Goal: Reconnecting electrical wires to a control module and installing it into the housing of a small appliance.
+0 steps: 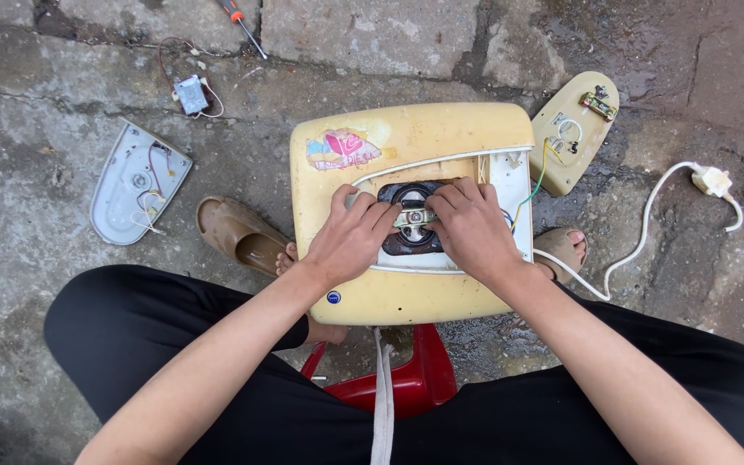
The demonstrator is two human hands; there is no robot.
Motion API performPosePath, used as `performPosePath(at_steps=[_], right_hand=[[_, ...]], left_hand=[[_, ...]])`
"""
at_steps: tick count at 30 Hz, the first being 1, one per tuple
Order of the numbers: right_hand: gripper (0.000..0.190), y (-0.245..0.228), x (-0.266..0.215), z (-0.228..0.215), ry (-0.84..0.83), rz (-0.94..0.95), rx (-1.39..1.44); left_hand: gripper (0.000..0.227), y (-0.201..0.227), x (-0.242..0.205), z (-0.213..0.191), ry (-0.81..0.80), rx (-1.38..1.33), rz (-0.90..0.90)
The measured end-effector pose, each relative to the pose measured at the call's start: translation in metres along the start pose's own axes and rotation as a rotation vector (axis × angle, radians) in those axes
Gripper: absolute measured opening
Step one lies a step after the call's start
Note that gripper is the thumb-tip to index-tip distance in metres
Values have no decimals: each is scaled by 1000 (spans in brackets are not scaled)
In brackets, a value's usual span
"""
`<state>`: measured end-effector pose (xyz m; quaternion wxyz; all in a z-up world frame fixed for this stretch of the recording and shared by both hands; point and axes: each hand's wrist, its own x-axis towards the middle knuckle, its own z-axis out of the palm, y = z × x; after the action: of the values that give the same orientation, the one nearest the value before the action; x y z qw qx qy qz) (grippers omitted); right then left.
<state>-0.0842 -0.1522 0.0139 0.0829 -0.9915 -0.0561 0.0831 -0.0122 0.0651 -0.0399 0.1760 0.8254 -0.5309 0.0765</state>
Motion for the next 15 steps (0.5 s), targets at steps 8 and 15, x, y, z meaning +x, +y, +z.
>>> performPosePath(at_steps=[8, 15], right_hand=[[24, 16, 8, -3, 23, -86, 62], [30, 0, 6, -44, 87, -225, 356]], left_hand=[[34, -6, 3, 0, 121, 40, 13], [26, -47, -40, -277, 435, -163, -464]])
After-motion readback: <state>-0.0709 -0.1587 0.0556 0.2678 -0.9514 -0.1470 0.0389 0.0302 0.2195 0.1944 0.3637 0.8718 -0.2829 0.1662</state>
